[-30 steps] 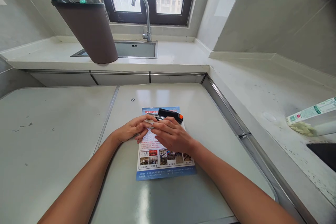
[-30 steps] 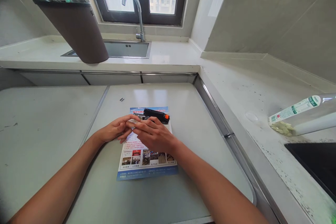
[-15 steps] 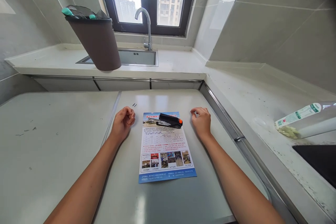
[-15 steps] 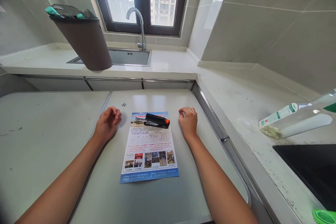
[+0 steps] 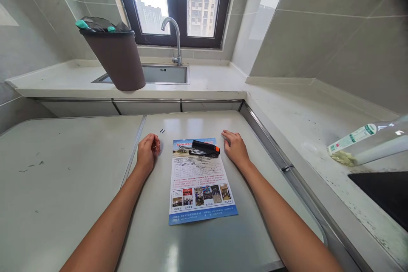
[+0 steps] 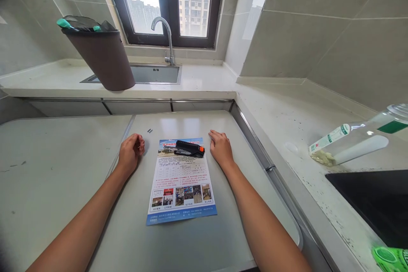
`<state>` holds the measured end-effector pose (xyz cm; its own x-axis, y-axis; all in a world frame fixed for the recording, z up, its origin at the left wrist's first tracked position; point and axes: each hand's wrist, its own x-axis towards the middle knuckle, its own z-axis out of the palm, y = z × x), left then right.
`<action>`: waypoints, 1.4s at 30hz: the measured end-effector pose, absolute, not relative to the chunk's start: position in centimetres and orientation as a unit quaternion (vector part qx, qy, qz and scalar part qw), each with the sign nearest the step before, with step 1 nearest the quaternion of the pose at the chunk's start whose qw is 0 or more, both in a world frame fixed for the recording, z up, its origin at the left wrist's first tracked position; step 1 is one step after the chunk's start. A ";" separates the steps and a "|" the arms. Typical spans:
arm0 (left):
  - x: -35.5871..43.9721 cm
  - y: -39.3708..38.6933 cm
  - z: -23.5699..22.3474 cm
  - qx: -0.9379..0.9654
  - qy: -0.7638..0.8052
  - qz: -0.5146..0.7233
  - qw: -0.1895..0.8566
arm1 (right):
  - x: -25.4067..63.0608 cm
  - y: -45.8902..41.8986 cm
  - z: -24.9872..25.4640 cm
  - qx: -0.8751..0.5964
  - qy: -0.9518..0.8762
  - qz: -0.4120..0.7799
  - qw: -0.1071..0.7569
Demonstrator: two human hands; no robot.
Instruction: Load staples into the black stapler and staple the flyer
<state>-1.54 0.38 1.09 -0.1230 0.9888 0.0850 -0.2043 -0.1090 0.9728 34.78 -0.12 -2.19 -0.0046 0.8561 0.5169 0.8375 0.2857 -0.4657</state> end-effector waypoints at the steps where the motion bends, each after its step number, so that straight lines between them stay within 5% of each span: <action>1: -1.4 0.3 1.0 0.467 0.468 0.591 0.462 | 34.6 -0.3 -1.8 -0.595 -0.699 0.010 0.396; 7: -0.7 -0.1 1.0 0.587 0.534 0.541 0.278 | 32.2 -1.9 0.2 -0.469 -0.747 0.115 0.458; 16: -2.0 1.4 -0.6 0.524 0.548 0.564 0.326 | 30.0 -3.3 -0.2 -0.367 -0.847 0.216 0.318; 29: -1.1 0.9 -0.8 0.736 0.617 0.279 -0.006 | 30.2 -3.3 0.6 -0.311 -0.863 0.250 0.309; 42: -2.4 1.6 -1.5 0.781 0.615 0.106 0.017 | 30.2 -2.9 0.2 -0.307 -0.862 0.266 0.303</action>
